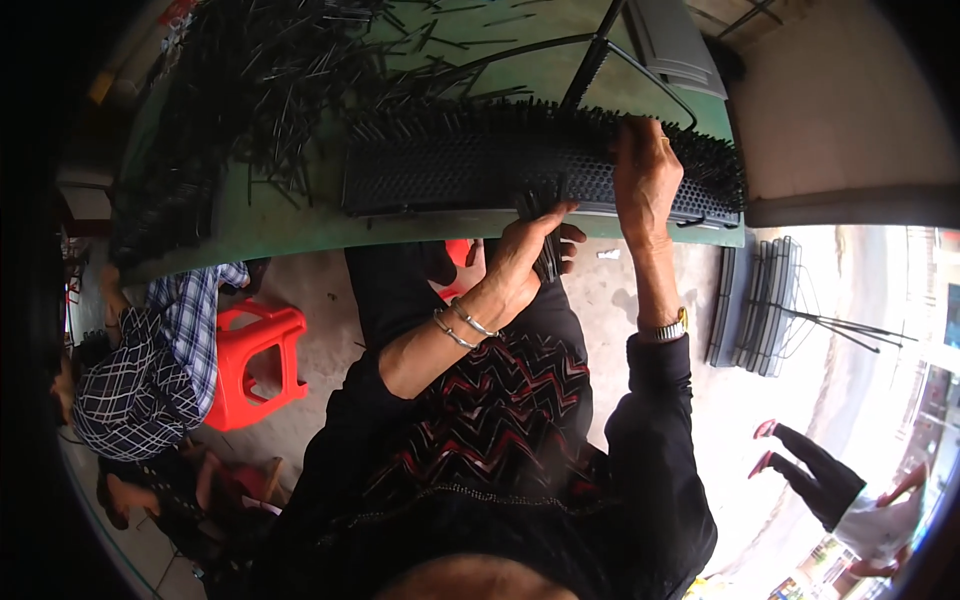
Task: Insert bundles of black plastic bristles into a brush base.
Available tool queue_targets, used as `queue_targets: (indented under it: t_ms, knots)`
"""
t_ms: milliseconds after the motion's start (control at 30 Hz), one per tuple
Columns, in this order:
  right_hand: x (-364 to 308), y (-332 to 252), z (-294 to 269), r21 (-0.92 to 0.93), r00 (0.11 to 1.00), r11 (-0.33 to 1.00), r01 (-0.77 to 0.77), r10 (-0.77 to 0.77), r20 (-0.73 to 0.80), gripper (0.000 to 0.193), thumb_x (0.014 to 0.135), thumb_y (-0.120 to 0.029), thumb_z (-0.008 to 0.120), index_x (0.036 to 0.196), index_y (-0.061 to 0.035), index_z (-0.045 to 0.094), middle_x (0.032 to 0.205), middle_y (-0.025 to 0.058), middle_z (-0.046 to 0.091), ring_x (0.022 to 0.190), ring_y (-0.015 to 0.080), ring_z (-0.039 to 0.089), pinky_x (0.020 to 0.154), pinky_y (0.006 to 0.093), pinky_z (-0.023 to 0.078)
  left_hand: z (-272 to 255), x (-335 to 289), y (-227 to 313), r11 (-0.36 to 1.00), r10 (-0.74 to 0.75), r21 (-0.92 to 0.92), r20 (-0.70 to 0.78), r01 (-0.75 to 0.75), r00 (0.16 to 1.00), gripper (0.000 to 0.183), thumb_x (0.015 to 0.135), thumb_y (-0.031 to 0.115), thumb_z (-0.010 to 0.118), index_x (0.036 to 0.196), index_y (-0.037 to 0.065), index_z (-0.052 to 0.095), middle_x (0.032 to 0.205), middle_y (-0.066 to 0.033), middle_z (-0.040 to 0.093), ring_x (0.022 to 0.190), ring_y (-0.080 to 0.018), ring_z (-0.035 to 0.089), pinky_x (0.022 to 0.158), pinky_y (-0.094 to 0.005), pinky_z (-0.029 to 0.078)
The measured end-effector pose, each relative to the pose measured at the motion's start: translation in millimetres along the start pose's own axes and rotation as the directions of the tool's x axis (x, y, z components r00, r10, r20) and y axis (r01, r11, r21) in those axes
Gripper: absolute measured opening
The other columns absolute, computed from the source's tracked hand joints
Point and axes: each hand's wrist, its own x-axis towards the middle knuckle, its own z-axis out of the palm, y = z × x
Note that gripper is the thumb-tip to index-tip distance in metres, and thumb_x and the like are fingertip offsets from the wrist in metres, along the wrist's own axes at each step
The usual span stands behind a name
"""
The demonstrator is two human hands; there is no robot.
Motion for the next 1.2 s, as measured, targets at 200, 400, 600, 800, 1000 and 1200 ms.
queue_targets:
  t_ms: [200,400,600,800,1000,1200]
  knots:
    - [7.3,6.6,2.2,-0.09,0.997,0.993,0.07,-0.066,0.046,0.01,0.091,-0.01,0.058,0.096,-0.0024,0.062,0.081,0.0112,0.068,0.071,0.0205,0.069,0.062,0.0294,0.051,-4.5,3.0,2.2,1.0,-0.001,0.016,0.054,0.001,0.999,0.021,0.09,0.029,0.063,0.095,0.009,0.058,0.075,-0.0096,0.066,0.054,-0.011,0.053,0.045,-0.0233,0.039]
    - [16.2,-2.2,-4.6,-0.058,0.987,0.996,0.07,-0.061,0.146,0.011,0.09,-0.009,0.059,0.098,-0.0034,0.063,0.083,0.0103,0.068,0.071,0.0205,0.068,0.063,0.0289,0.05,-3.5,-1.6,6.7,0.999,0.013,0.044,0.017,-0.014,1.0,0.017,0.09,0.026,0.062,0.092,0.009,0.06,0.078,-0.0078,0.067,0.058,-0.0121,0.059,0.047,-0.0239,0.04]
    - [17.7,0.0,-2.2,-0.06,0.955,0.986,0.159,-0.138,0.261,0.012,0.089,-0.008,0.059,0.099,-0.0045,0.064,0.087,0.0101,0.068,0.075,0.0194,0.067,0.066,0.0282,0.05,-4.1,-0.3,5.1,0.998,0.053,0.04,-0.057,-0.051,0.997,0.02,0.089,0.028,0.064,0.09,0.008,0.063,0.074,-0.0039,0.065,0.062,-0.0128,0.062,0.048,-0.0251,0.042]
    - [25.3,0.2,-0.1,-0.12,0.957,0.972,0.203,-0.171,0.237,0.012,0.087,-0.006,0.06,0.098,-0.004,0.065,0.089,0.0108,0.067,0.076,0.0226,0.066,0.068,0.029,0.05,-6.3,-7.5,4.7,0.993,0.115,-0.011,-0.03,-0.116,0.993,0.023,0.088,0.029,0.067,0.089,0.007,0.063,0.072,-0.0034,0.063,0.062,-0.0136,0.062,0.047,-0.0271,0.042]
    - [31.4,5.1,-2.6,-0.023,0.922,0.961,0.276,-0.258,0.289,0.012,0.087,-0.005,0.06,0.098,-0.0036,0.065,0.088,0.0119,0.066,0.073,0.0231,0.065,0.066,0.03,0.049,-9.9,-3.9,-1.7,0.989,0.144,0.024,-0.001,-0.144,0.99,0.017,0.088,0.024,0.065,0.087,0.007,0.062,0.072,-0.0051,0.063,0.06,-0.0138,0.06,0.047,-0.0264,0.043]
    - [30.2,4.3,-3.4,-0.06,0.931,0.96,0.275,-0.25,0.265,0.014,0.087,-0.004,0.06,0.1,-0.0036,0.065,0.086,0.0117,0.066,0.072,0.0223,0.065,0.065,0.0292,0.049,-18.1,-0.5,-4.3,0.999,0.024,0.026,-0.021,-0.023,0.999,0.019,0.088,0.024,0.064,0.09,0.005,0.063,0.073,-0.0061,0.065,0.058,-0.0123,0.055,0.047,-0.0261,0.041]
